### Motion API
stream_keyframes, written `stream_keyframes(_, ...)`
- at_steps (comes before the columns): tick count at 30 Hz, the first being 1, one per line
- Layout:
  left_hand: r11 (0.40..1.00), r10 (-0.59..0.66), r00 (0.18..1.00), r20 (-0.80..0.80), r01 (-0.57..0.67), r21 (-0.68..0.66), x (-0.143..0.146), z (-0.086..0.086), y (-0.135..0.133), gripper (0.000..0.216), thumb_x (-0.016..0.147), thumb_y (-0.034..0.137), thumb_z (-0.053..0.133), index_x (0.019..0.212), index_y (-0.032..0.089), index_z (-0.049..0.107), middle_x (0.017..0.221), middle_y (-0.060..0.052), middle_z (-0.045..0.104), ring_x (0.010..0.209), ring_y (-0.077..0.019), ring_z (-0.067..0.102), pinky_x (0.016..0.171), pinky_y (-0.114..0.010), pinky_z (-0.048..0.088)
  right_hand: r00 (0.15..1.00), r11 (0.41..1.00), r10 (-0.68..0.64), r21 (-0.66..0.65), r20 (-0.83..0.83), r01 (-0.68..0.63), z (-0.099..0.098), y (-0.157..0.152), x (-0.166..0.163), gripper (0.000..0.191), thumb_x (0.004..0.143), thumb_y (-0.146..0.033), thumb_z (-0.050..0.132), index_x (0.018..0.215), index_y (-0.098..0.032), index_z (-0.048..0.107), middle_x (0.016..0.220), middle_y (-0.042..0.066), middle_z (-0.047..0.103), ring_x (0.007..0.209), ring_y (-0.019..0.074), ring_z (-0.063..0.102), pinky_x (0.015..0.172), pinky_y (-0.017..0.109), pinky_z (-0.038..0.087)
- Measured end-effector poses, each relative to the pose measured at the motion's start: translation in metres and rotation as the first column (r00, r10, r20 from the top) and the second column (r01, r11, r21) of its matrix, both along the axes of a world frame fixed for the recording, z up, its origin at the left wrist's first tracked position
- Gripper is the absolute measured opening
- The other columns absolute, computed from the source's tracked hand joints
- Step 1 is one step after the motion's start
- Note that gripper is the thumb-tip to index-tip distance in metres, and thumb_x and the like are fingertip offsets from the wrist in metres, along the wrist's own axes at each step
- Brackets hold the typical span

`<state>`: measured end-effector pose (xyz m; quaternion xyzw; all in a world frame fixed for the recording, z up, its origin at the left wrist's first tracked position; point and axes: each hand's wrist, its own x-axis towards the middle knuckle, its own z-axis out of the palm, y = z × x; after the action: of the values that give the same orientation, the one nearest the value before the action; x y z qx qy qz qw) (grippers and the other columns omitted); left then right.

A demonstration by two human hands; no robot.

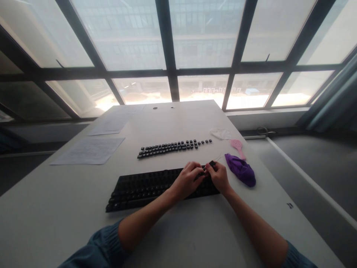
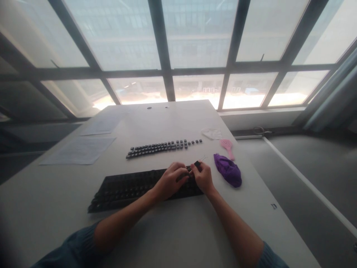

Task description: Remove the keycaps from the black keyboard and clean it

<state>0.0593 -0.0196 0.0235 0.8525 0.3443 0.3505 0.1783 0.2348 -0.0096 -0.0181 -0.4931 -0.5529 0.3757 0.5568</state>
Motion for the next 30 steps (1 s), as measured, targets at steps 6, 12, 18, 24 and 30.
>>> stream_keyframes(6,0.973,0.163,0.981,0.106,-0.142,-0.183,-0.012,0.027,0.030,0.021,0.089,0.026,0.059,0.105,0.019,0.072,0.087,-0.003,0.072,0.077,-0.0147,0.065,0.075,-0.027,0.053,0.999,1.000,0.002,0.000,-0.044,-0.002,-0.002,0.003,0.000,0.032,0.088,-0.046,0.062,0.071,-0.019,0.059,0.061,0.004,0.067,0.054,0.0185,0.063,0.057,0.029,0.049)
stream_keyframes(12,0.938,0.209,0.977,0.037,-0.190,-0.289,-0.019,0.028,0.114,0.022,0.079,0.029,0.071,0.096,0.016,0.074,0.092,-0.006,0.077,0.084,-0.0194,0.071,0.083,-0.032,0.056,0.997,1.000,0.005,-0.011,-0.074,-0.006,-0.004,0.005,0.000,0.032,0.087,-0.047,0.063,0.072,-0.018,0.060,0.061,0.004,0.067,0.054,0.0183,0.062,0.055,0.028,0.048)
stream_keyframes(18,0.963,0.249,0.940,-0.235,-0.266,-0.041,0.013,0.016,0.163,0.018,0.080,0.026,0.070,0.093,0.018,0.077,0.091,-0.006,0.074,0.077,-0.0174,0.068,0.080,-0.030,0.055,0.997,1.000,0.008,-0.005,-0.072,-0.008,-0.006,0.006,-0.001,0.029,0.088,-0.041,0.063,0.070,-0.018,0.059,0.060,0.003,0.066,0.053,0.0167,0.060,0.055,0.027,0.046)
stream_keyframes(24,0.974,0.225,0.902,-0.368,-0.217,0.063,0.035,-0.008,0.178,0.012,0.079,0.022,0.069,0.087,0.022,0.078,0.089,-0.007,0.074,0.090,-0.0238,0.064,0.091,-0.037,0.048,0.998,1.000,0.006,-0.010,-0.059,-0.007,-0.008,0.007,-0.001,0.027,0.089,-0.038,0.061,0.071,-0.018,0.059,0.060,0.003,0.065,0.054,0.0162,0.060,0.056,0.026,0.046)
stream_keyframes(30,0.967,0.253,0.852,-0.459,-0.207,0.147,0.036,-0.015,0.173,0.014,0.082,0.026,0.067,0.091,0.022,0.077,0.090,-0.010,0.071,0.098,-0.0288,0.058,0.092,-0.043,0.043,0.998,1.000,0.020,-0.003,-0.067,-0.020,-0.010,0.007,-0.002,0.026,0.090,-0.036,0.061,0.070,-0.019,0.058,0.060,0.002,0.064,0.054,0.0156,0.059,0.056,0.026,0.045)
